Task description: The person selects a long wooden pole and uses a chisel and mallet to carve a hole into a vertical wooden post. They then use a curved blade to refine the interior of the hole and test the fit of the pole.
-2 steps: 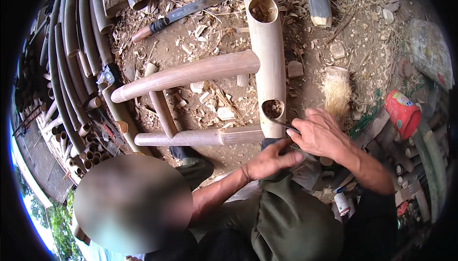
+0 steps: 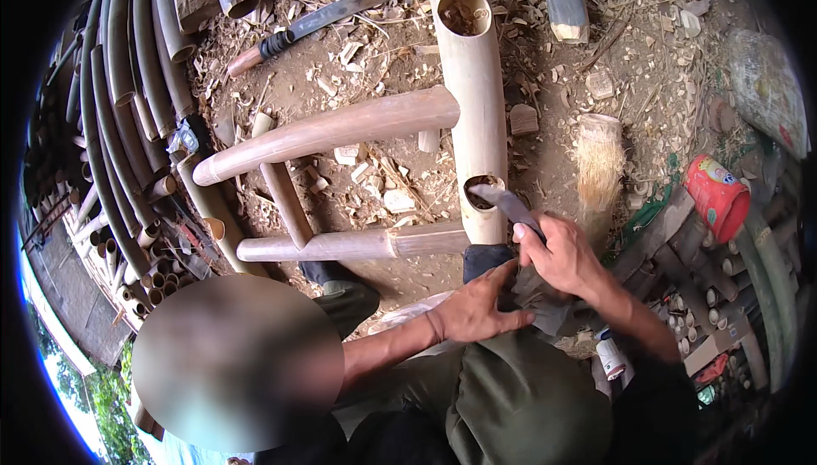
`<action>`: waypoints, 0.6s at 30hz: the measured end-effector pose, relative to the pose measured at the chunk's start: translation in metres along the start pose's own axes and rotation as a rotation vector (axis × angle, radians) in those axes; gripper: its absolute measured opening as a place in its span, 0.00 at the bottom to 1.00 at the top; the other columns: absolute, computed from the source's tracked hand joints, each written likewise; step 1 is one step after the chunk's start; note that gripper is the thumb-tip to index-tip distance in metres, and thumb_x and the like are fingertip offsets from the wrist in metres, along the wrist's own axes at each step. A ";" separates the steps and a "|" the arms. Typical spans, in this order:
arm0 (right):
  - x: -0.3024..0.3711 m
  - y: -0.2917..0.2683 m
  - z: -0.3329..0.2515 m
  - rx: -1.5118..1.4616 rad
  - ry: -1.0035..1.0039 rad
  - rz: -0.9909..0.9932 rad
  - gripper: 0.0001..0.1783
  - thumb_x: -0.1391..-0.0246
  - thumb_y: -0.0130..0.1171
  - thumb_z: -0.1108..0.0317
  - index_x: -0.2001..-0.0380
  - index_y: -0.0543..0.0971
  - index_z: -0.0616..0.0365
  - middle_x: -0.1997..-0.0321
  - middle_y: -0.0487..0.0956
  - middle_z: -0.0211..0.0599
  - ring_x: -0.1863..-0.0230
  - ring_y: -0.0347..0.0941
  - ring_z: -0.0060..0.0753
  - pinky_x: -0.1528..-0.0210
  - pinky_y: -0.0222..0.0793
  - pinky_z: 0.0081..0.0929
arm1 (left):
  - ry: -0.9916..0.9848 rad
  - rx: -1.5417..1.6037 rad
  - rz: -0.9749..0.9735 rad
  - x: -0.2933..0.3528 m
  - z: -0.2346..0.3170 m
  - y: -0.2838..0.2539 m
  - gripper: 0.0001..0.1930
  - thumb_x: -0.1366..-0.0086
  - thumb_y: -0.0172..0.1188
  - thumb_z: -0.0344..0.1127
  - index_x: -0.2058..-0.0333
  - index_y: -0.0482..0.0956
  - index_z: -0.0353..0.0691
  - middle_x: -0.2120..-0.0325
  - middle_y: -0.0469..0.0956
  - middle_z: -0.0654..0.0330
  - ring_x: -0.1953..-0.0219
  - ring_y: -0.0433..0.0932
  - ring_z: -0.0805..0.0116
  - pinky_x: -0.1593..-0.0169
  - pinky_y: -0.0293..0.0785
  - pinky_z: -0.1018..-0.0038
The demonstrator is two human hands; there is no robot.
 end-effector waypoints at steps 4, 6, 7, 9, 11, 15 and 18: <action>-0.004 0.070 0.017 -1.295 0.037 0.046 0.15 0.32 0.44 0.61 0.56 0.74 0.60 0.56 0.82 0.43 0.54 0.77 0.32 0.50 0.73 0.34 | -0.058 -0.613 0.276 0.034 0.009 -0.065 0.34 0.48 0.65 0.39 0.46 0.62 0.31 0.60 0.73 0.42 0.55 0.75 0.45 0.52 0.74 0.56; -0.020 0.099 0.002 -1.736 0.072 -0.158 0.14 0.32 0.44 0.63 0.52 0.72 0.58 0.48 0.78 0.47 0.48 0.76 0.38 0.47 0.74 0.39 | -0.041 -0.883 0.238 0.042 0.033 -0.108 0.26 0.52 0.65 0.37 0.55 0.67 0.34 0.67 0.74 0.47 0.63 0.78 0.48 0.61 0.76 0.56; -0.027 0.112 -0.009 -1.850 0.085 -0.304 0.14 0.32 0.44 0.63 0.50 0.72 0.57 0.44 0.75 0.51 0.45 0.74 0.41 0.45 0.74 0.43 | -0.084 -0.972 0.155 0.045 0.039 -0.125 0.23 0.53 0.66 0.37 0.59 0.70 0.35 0.69 0.75 0.49 0.67 0.79 0.51 0.65 0.76 0.57; -0.039 0.139 -0.019 -2.122 0.161 -0.409 0.17 0.31 0.42 0.63 0.45 0.70 0.56 0.45 0.75 0.50 0.47 0.76 0.43 0.49 0.76 0.40 | -0.001 -1.130 0.127 0.036 0.058 -0.153 0.10 0.48 0.59 0.36 0.68 0.73 0.38 0.75 0.77 0.55 0.75 0.81 0.57 0.74 0.76 0.61; -0.041 0.135 -0.034 -2.176 0.176 -0.520 0.19 0.32 0.43 0.63 0.41 0.68 0.55 0.54 0.80 0.47 0.57 0.80 0.39 0.53 0.78 0.36 | 0.033 -1.112 -0.033 0.013 0.059 -0.175 0.08 0.49 0.59 0.35 0.71 0.77 0.39 0.79 0.78 0.53 0.74 0.81 0.53 0.69 0.77 0.60; -0.057 0.125 -0.024 -2.116 0.285 -0.463 0.20 0.34 0.50 0.63 0.42 0.70 0.59 0.63 0.78 0.38 0.71 0.78 0.32 0.64 0.77 0.31 | -0.069 -0.865 -0.198 -0.015 0.023 -0.207 0.16 0.54 0.64 0.38 0.64 0.80 0.41 0.75 0.81 0.51 0.70 0.81 0.51 0.64 0.77 0.61; -0.062 0.132 -0.011 -1.805 0.464 -0.264 0.20 0.37 0.53 0.63 0.45 0.73 0.61 0.77 0.76 0.32 0.80 0.73 0.25 0.76 0.72 0.25 | -0.082 -0.588 -0.116 -0.012 -0.027 -0.203 0.20 0.55 0.65 0.36 0.61 0.81 0.41 0.73 0.81 0.50 0.69 0.82 0.52 0.63 0.77 0.62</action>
Point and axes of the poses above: each hand's wrist, its own x-axis away from the middle knuckle, its own y-axis out of the palm, z = x × y, the point moved 10 cm from there along -x, towards the middle knuckle
